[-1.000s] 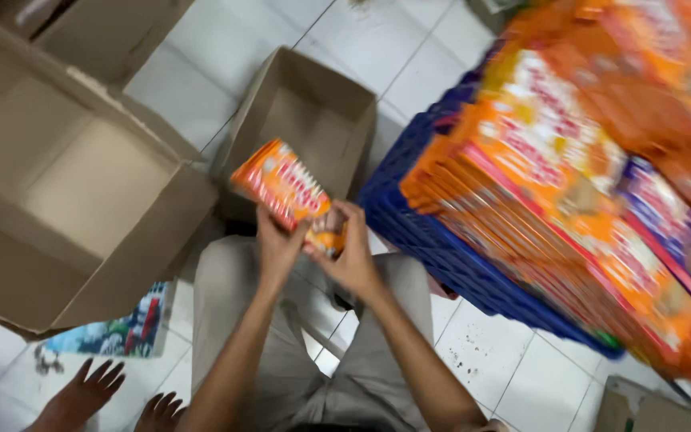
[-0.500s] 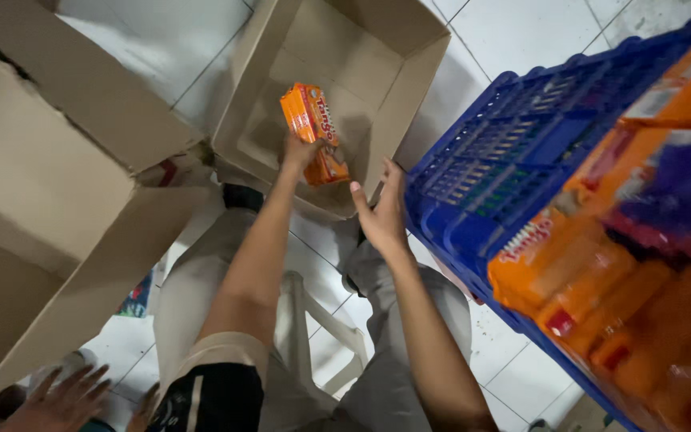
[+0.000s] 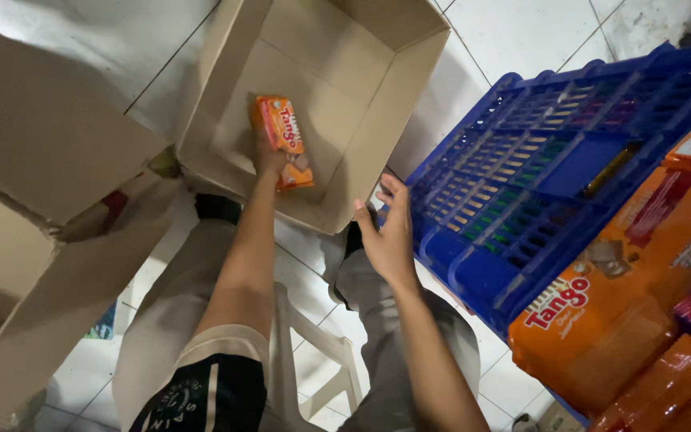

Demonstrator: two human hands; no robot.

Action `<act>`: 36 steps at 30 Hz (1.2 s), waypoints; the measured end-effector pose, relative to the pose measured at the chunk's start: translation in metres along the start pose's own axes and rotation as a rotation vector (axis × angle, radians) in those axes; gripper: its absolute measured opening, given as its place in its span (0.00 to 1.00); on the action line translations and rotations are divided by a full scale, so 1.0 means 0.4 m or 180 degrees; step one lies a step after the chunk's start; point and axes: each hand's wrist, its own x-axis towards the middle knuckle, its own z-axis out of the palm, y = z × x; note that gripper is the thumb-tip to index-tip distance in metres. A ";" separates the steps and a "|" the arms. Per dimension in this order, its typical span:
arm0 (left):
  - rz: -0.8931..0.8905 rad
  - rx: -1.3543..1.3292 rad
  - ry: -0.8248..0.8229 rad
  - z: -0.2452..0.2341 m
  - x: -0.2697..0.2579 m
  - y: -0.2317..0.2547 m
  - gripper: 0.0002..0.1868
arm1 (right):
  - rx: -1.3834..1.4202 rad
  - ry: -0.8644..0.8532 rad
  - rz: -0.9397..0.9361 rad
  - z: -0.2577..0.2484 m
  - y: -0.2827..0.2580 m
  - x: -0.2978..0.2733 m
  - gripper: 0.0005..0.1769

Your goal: The person transfers packs of Tango biscuits from a blue crate into a cardboard box. They pick up packs of different flavors and place them into the box, arranging them in rows.

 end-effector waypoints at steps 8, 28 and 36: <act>-0.0686 0.0857 -0.0329 0.010 0.026 0.026 0.41 | 0.0197 0.0034 -0.0066 0.010 0.021 0.007 0.32; 0.1457 0.1711 -0.1476 -0.254 -0.408 0.440 0.36 | 0.0089 -0.0002 -0.3392 -0.536 -0.484 -0.598 0.11; 0.1816 0.1737 -0.1159 -0.274 -0.442 0.524 0.24 | -0.2783 0.1778 -0.0819 -0.957 -0.554 -0.410 0.50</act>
